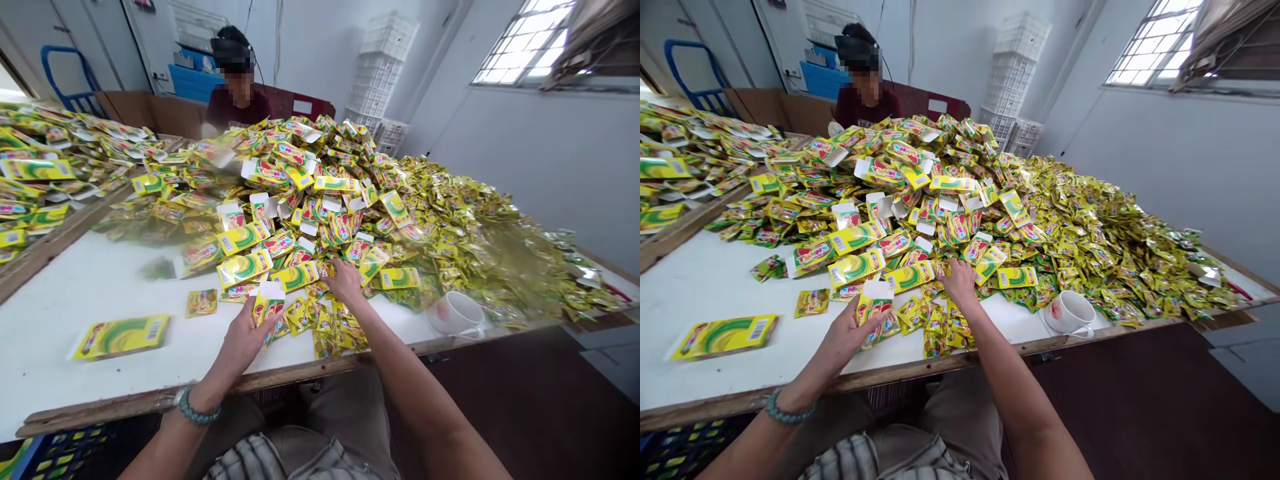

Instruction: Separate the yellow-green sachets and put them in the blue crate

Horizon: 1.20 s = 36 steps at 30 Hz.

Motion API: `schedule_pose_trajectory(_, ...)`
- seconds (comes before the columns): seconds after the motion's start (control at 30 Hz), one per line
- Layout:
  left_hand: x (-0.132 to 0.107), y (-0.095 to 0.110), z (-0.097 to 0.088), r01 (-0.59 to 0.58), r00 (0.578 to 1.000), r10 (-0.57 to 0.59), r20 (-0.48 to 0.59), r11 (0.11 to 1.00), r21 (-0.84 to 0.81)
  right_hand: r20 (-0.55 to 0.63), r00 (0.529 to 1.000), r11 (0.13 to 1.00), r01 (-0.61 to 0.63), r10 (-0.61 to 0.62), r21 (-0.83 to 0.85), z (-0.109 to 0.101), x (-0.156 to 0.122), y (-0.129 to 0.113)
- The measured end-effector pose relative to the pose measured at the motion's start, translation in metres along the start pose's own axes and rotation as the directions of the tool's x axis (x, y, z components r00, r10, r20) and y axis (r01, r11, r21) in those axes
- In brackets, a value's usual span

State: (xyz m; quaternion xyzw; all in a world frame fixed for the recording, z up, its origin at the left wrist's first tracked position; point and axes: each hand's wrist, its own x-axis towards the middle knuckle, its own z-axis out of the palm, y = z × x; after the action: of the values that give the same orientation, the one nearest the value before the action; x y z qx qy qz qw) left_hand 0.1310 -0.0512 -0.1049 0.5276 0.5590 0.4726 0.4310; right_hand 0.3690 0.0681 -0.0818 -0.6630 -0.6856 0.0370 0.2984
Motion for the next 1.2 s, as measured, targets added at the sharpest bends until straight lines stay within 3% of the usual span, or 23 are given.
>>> schedule_pose_trajectory(0.17,-0.002,0.001,-0.001,0.019,1.000,-0.019,0.003,1.000,-0.024,-0.031,0.997,0.969,-0.056,0.066,0.240,0.002,-0.008,0.001)
schedule_pose_trajectory(0.27,-0.005,0.004,-0.001,0.019,0.999,-0.017,0.031,0.998,-0.067,-0.080,0.984,0.872,-0.100,0.157,0.478,-0.005,-0.014,-0.001)
schedule_pose_trajectory(0.37,-0.007,0.005,-0.003,0.050,0.989,-0.038,0.144,0.996,-0.080,-0.075,0.983,0.786,-0.086,0.167,0.613,-0.015,-0.026,-0.007)
schedule_pose_trajectory(0.5,-0.009,0.003,-0.008,0.105,0.984,-0.090,0.153,0.990,-0.096,0.142,0.990,0.723,-0.094,-0.005,0.685,-0.028,-0.050,-0.019)
schedule_pose_trajectory(0.57,-0.009,0.002,-0.012,0.090,0.982,-0.075,0.173,0.992,-0.086,0.148,0.976,0.762,0.029,-0.163,0.647,-0.036,-0.060,-0.027)
schedule_pose_trajectory(0.63,-0.010,0.003,-0.015,0.080,0.965,-0.060,0.254,0.995,-0.067,0.141,0.922,0.804,0.231,-0.360,0.548,-0.043,-0.066,-0.036)
schedule_pose_trajectory(0.73,-0.011,0.008,-0.016,0.069,0.918,-0.049,0.394,0.997,-0.036,0.249,0.771,0.791,0.477,-0.586,0.383,-0.050,-0.068,-0.050)
schedule_pose_trajectory(0.8,-0.012,0.012,-0.015,0.077,0.882,-0.049,0.469,0.996,-0.042,0.334,0.691,0.766,0.551,-0.641,0.330,-0.052,-0.068,-0.059)
schedule_pose_trajectory(0.87,-0.013,0.015,-0.013,0.114,0.846,-0.068,0.530,0.992,-0.053,0.388,0.659,0.765,0.556,-0.644,0.326,-0.050,-0.069,-0.067)
schedule_pose_trajectory(0.97,-0.016,0.018,-0.012,0.208,0.811,-0.117,0.573,0.973,-0.097,0.407,0.704,0.805,0.430,-0.582,0.409,-0.045,-0.073,-0.075)
schedule_pose_trajectory(1.1,-0.017,0.022,-0.014,0.378,0.812,-0.212,0.544,0.901,-0.212,0.292,0.860,0.785,0.180,-0.418,0.593,-0.036,-0.082,-0.072)
schedule_pose_trajectory(1.2,-0.018,0.025,-0.015,0.442,0.824,-0.262,0.502,0.852,-0.281,0.177,0.958,0.828,0.094,-0.227,0.552,-0.031,-0.085,-0.051)
